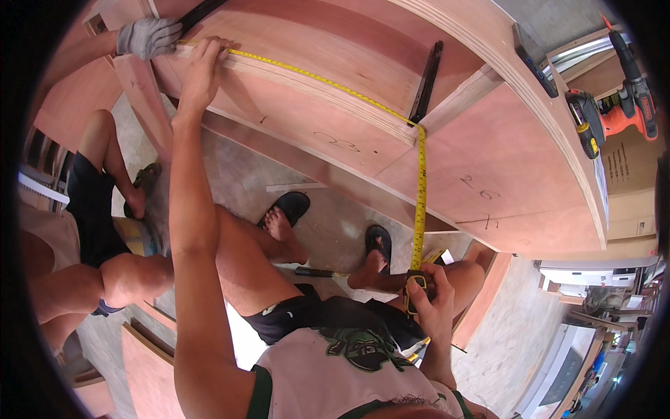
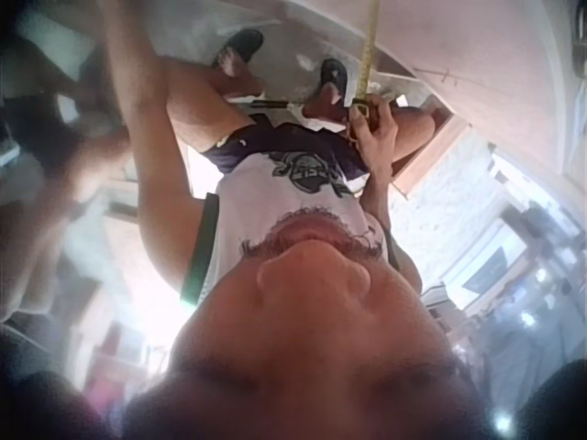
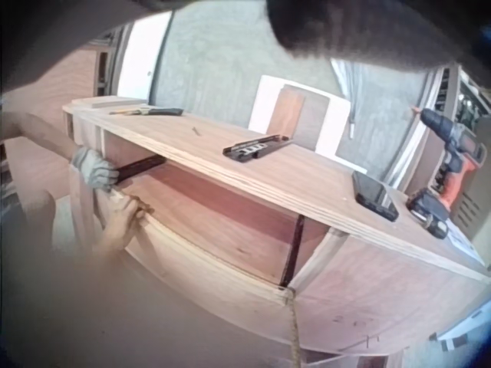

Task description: The person measures and marks a wooden cabinet using a tape measure and pencil. They also handle a metal hinge and position it inside the cabinet.

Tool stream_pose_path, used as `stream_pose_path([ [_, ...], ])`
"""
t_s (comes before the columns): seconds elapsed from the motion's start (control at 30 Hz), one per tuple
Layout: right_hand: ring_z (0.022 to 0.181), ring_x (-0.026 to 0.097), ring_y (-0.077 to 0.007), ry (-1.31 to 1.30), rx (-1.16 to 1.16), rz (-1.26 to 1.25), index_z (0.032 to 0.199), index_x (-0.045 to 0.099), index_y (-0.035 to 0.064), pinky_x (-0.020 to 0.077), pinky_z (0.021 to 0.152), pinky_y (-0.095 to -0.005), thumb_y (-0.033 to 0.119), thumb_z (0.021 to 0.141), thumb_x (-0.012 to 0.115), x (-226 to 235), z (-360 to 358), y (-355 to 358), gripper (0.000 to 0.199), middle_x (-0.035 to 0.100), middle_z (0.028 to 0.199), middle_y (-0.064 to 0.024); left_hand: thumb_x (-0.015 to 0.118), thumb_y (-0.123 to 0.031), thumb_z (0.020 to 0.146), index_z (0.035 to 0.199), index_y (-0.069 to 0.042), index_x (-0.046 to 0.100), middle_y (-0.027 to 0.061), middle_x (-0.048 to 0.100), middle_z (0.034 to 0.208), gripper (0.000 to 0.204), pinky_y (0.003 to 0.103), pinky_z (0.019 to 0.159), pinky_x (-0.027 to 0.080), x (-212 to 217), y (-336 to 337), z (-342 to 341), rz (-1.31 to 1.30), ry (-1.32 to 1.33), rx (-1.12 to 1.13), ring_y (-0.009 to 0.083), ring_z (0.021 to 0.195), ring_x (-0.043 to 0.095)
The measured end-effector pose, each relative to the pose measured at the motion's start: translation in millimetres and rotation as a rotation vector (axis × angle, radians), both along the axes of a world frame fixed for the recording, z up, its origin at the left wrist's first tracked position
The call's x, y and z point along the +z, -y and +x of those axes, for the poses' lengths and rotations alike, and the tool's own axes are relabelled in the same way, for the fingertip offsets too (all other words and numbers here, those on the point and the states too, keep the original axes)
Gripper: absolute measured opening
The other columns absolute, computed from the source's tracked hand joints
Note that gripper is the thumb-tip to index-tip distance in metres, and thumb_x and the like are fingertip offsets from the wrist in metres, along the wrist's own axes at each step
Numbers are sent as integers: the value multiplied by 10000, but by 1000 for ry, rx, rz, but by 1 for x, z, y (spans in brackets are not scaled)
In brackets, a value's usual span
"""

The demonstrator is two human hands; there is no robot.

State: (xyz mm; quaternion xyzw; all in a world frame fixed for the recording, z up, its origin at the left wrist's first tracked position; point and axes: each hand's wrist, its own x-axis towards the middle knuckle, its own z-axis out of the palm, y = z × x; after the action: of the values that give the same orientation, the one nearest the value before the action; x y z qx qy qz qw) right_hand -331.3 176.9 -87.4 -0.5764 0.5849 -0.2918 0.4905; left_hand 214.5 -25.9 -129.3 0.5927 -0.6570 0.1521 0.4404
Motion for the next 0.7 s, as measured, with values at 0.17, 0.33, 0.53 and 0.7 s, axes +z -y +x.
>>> stream_pose_path([
  [0.17,764,647,-106,-23,3,-28,1158,581,-53,519,662,-262,206,904,734,2,1,2,394,697,845,-87,520,50,919,1184,-48,637,169,616,1168,306,444,974,460,1,2,-7,32,-2,23,404,1135,572],
  [0.33,745,663,-125,-5,25,3,1162,583,-55,524,647,-273,210,887,755,1,-1,2,419,700,827,-99,516,1,971,1173,-51,641,171,617,1172,243,454,951,471,4,0,-1,3,130,72,406,1117,588],
  [0.53,768,667,-120,21,36,-11,1178,580,-67,533,700,-272,202,907,741,11,4,1,414,723,861,-101,505,52,962,1155,5,599,208,600,1162,220,457,958,461,8,2,-10,14,85,49,422,1110,578],
  [0.7,783,663,-113,38,47,12,1217,581,-69,534,719,-268,195,914,732,18,6,2,429,733,880,-100,525,0,998,1141,20,600,213,601,1139,163,446,947,462,11,0,-12,9,96,59,413,1088,587],
])
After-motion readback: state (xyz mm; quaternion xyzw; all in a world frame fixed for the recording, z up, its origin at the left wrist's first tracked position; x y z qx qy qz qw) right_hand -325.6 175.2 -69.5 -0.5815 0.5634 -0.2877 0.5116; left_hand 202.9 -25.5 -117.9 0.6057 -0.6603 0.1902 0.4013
